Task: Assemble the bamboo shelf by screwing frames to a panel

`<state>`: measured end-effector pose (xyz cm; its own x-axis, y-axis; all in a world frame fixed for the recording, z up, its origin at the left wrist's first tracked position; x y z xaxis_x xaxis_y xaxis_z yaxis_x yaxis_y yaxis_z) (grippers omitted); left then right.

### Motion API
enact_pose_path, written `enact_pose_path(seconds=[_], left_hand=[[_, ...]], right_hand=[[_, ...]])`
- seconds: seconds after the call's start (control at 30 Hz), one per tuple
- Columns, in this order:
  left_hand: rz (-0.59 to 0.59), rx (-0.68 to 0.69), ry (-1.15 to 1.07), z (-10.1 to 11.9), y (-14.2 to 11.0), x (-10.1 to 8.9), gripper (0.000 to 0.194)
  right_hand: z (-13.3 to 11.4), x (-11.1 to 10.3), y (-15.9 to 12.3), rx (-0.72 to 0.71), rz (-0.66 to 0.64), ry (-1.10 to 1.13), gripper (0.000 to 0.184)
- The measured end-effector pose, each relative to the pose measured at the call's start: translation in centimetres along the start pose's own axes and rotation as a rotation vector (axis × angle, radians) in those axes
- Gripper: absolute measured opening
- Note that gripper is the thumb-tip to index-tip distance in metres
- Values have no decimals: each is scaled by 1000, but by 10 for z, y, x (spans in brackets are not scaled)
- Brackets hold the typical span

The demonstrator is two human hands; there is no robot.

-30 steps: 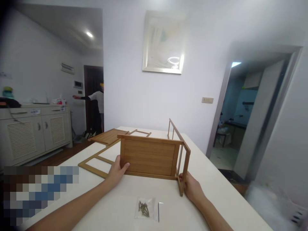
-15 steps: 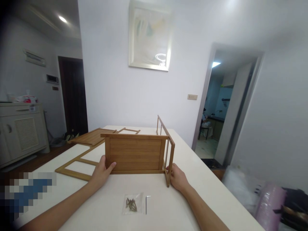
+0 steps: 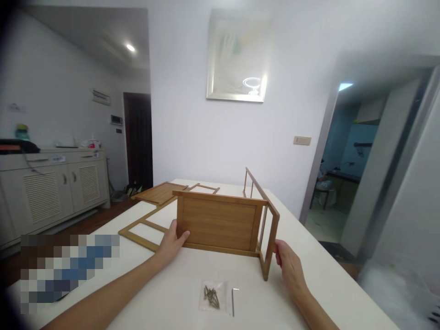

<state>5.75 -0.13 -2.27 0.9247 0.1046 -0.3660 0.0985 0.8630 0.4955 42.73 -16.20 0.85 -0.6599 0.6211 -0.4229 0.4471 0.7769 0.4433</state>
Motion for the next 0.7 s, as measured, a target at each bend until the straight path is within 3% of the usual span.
enact_pose_path(seconds=[0.3,0.4,0.53,0.7], left_hand=[[-48,8,-36,5,0,-2,39],[-85,85,-33,9,4,-4,34],[-69,148,267,4,19,-17,37],[-9,-6,622,-32,45,-59,36]], right_hand=[[-6,34,-12,-38,-202,-172,40],[-4,34,-12,-27,-170,-201,37],[0,28,-9,12,-115,-264,40],[3,26,-6,29,-111,-302,40]])
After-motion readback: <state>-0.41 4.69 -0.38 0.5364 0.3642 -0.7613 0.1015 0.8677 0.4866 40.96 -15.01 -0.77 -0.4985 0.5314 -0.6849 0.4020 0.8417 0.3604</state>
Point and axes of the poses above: each hand's wrist, its own y-axis towards the middle knuckle, its own x-axis out of the palm, z = x × y, the point moved 6 cm from there along y, towards the middle knuckle, and after that the axes turned 4 degrees about x, right-handed, at the moved point
